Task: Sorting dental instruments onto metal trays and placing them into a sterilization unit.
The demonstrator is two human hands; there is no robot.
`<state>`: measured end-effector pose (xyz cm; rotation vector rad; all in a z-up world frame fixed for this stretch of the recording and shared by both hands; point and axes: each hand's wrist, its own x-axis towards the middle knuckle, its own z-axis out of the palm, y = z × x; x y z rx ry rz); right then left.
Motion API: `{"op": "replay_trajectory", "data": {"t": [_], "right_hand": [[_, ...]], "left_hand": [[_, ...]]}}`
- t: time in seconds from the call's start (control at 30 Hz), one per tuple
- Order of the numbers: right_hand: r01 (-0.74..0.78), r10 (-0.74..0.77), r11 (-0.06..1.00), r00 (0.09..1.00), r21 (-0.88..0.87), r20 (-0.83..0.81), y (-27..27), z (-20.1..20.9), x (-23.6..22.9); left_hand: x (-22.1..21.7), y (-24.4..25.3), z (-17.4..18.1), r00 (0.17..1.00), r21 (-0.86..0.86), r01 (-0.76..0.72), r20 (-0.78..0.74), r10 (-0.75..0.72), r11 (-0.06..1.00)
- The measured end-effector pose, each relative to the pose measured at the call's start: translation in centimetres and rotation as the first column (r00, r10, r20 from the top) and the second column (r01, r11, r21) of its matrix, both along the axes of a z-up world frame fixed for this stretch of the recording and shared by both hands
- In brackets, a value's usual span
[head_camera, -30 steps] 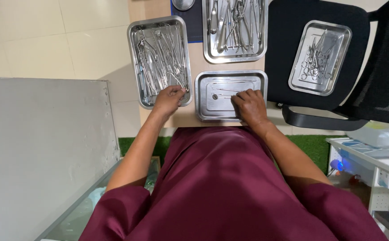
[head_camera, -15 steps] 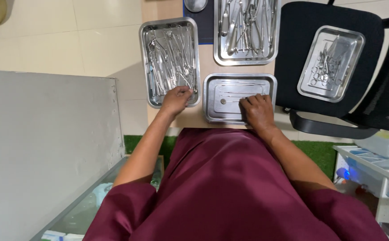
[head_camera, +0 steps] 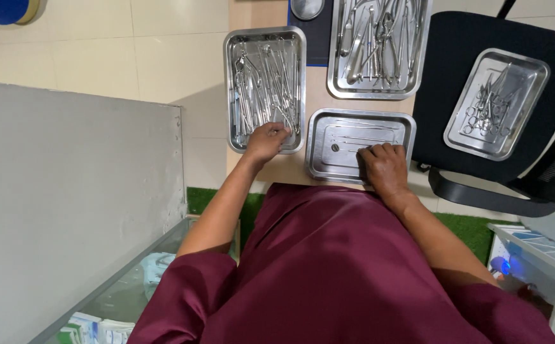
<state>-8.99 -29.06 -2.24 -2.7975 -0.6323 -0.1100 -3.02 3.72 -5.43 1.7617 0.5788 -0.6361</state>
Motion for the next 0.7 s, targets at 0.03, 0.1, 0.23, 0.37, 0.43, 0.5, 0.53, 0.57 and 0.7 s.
{"op": "replay_trajectory", "data": {"t": [0.03, 0.1, 0.23, 0.37, 0.43, 0.5, 0.53, 0.57, 0.7], "right_hand": [[-0.003, 0.003, 1.0, 1.0, 0.002, 0.001, 0.1, 0.3, 0.0], [-0.002, 0.002, 0.999, 1.0, 0.045, -0.007, 0.3, 1.0, 0.1], [0.046, -0.042, 0.994, 0.998, 0.095, -0.043, 0.4, 1.4, 0.1], [0.103, -0.104, 0.982, 0.995, 0.156, -0.006, 0.0, 1.7, 0.5], [0.115, -0.118, 0.977, 0.993, 0.177, 0.004, -0.1, 2.4, 0.9], [0.187, -0.187, 0.968, 0.982, 0.166, -0.013, -0.4, 2.9, 1.4], [0.186, -0.187, 0.969, 0.982, 0.164, -0.011, -0.7, 3.0, 1.4], [0.2, -0.203, 0.964, 0.979, 0.174, -0.001, -1.1, 3.1, 1.5], [0.264, -0.266, 0.955, 0.964, 0.135, -0.001, -2.3, 2.7, 1.4]], "left_hand": [[0.0, 0.3, -0.3, 1.0, 0.002, -0.003, 0.001, 0.003, 1.0], [-0.1, 0.8, -0.8, 0.997, 0.129, 0.029, 0.073, -0.039, 0.991], [0.4, 2.4, -2.0, 0.983, 0.312, 0.024, 0.164, -0.078, 0.95], [1.6, 4.2, -1.5, 0.971, 0.442, -0.079, 0.238, -0.032, 0.894], [2.3, 5.1, -1.1, 0.959, 0.471, -0.129, 0.282, -0.01, 0.872], [2.9, 5.8, -0.8, 0.924, 0.553, -0.206, 0.38, -0.025, 0.808], [3.2, 6.2, -0.8, 0.924, 0.551, -0.207, 0.382, -0.023, 0.809], [3.5, 6.6, -0.8, 0.912, 0.607, -0.22, 0.405, -0.059, 0.764], [4.7, 7.7, -0.1, 0.923, 0.716, -0.197, 0.365, -0.118, 0.67]]}}
